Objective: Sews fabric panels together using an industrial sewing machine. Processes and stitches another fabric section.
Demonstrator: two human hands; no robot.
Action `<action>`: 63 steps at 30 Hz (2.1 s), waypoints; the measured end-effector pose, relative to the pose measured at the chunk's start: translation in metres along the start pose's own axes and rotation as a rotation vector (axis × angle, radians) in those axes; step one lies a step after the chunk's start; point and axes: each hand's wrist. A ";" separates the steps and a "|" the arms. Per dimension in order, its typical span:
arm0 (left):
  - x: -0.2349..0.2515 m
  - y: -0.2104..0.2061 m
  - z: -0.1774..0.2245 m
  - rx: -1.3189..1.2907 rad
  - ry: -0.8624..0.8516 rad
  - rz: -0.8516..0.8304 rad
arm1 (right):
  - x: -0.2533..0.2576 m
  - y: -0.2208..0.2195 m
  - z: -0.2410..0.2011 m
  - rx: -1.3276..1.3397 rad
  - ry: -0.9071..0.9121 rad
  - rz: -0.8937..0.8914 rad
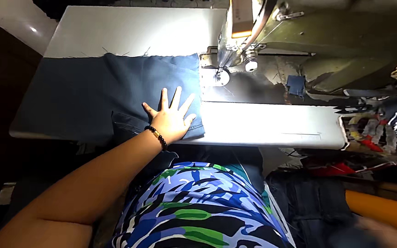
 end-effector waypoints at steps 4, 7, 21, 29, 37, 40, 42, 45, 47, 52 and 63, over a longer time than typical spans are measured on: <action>0.008 0.045 0.016 0.126 -0.051 -0.262 | -0.044 0.022 -0.143 0.093 0.556 0.568; 0.047 0.058 0.009 0.151 -0.208 -0.018 | -0.075 -0.023 -0.265 -0.065 0.813 0.728; 0.072 0.003 -0.008 -0.011 -0.259 0.217 | -0.049 -0.082 -0.277 -0.017 1.422 0.576; 0.073 0.002 -0.014 -0.501 -0.319 0.360 | -0.131 -0.104 -0.297 -0.111 1.796 0.275; 0.077 0.011 -0.050 -1.212 -0.673 0.142 | -0.109 -0.127 -0.455 0.056 1.756 0.089; 0.080 0.035 -0.052 -0.910 -0.555 0.023 | -0.099 -0.133 -0.464 0.213 1.606 0.120; 0.092 0.048 -0.052 -0.746 -0.469 0.037 | -0.100 -0.131 -0.458 0.269 1.542 0.119; 0.117 0.059 -0.052 -0.566 -0.351 0.183 | -0.109 -0.124 -0.433 0.218 1.589 0.103; 0.131 0.060 -0.050 -0.510 -0.320 0.238 | -0.119 -0.121 -0.401 0.000 1.649 0.124; 0.141 0.047 -0.047 -0.384 -0.370 0.324 | -0.101 -0.157 -0.362 0.018 1.904 0.357; 0.139 0.036 -0.038 -0.292 -0.419 0.396 | -0.096 -0.162 -0.364 0.005 1.940 0.409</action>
Point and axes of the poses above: each hand's wrist, its own x-axis towards the middle knuckle, its own y-axis out of the back of the hand, z = x × y, and after that the axes turned 1 degree about -x, right-handed
